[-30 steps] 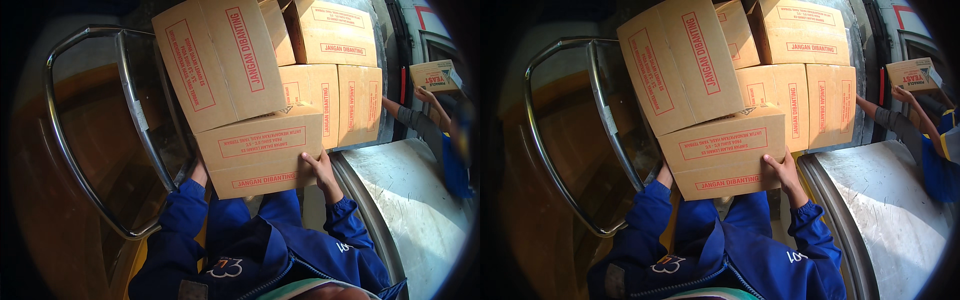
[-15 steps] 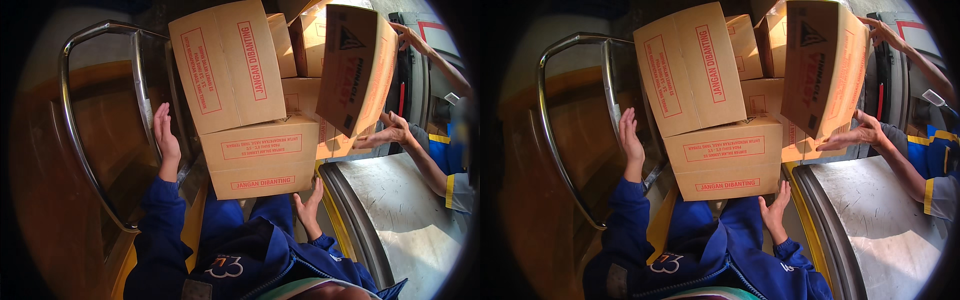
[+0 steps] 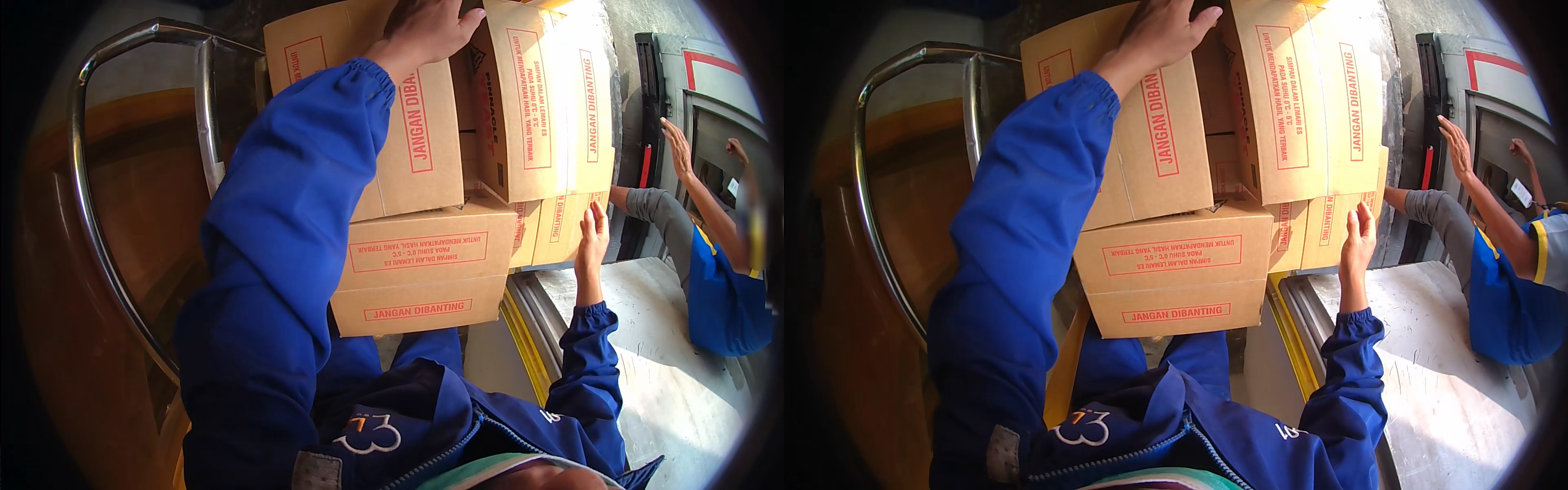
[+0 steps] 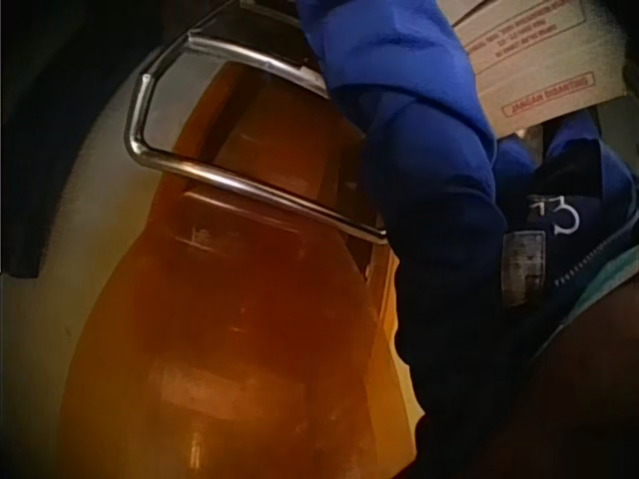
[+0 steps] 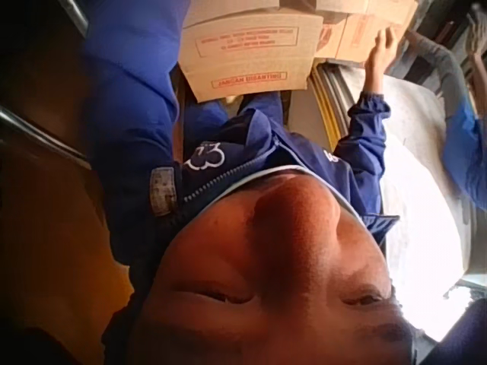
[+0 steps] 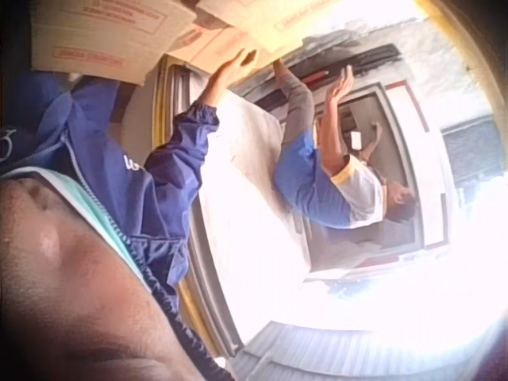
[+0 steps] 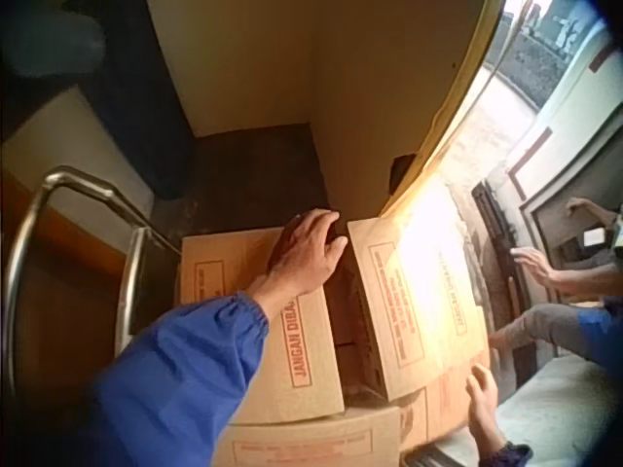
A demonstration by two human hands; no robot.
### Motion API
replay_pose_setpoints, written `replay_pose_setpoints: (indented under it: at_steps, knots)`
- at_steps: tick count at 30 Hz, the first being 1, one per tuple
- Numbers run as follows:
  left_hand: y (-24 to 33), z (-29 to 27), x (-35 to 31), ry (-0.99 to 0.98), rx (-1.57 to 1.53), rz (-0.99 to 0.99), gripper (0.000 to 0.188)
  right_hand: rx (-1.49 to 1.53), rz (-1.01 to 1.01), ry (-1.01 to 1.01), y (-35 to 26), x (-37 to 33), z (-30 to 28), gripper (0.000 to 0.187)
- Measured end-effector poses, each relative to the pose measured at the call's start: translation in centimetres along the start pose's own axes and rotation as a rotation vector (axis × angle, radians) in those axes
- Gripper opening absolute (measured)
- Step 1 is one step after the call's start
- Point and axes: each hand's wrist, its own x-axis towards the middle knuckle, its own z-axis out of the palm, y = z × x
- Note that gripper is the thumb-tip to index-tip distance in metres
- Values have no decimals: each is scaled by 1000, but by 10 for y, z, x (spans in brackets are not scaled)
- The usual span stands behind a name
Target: The person opens a yellow curtain and loads cardboard boxes onto a metal hand truck from a delivery vehicle. They then push the hand truck into a room and set it down near a desk.
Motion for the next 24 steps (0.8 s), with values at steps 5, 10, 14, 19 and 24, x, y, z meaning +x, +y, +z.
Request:
replay_pose_setpoints:
  at_steps: [5,10,14,19,24]
  knots:
    - [1,27,49,-53,208,-106,66,639,74,340,13,117,3,42]
    - [-19,25,47,-171,189,-137,61,945,249,-205,-1,117,17,57]
    - [-17,20,55,-263,125,-132,58,879,382,8,-11,61,47,53]
    - [-15,19,62,-280,158,-327,67,918,323,-15,-5,28,78,44]
    - [-19,44,87,-313,-36,-107,64,877,263,-25,7,38,70,45]
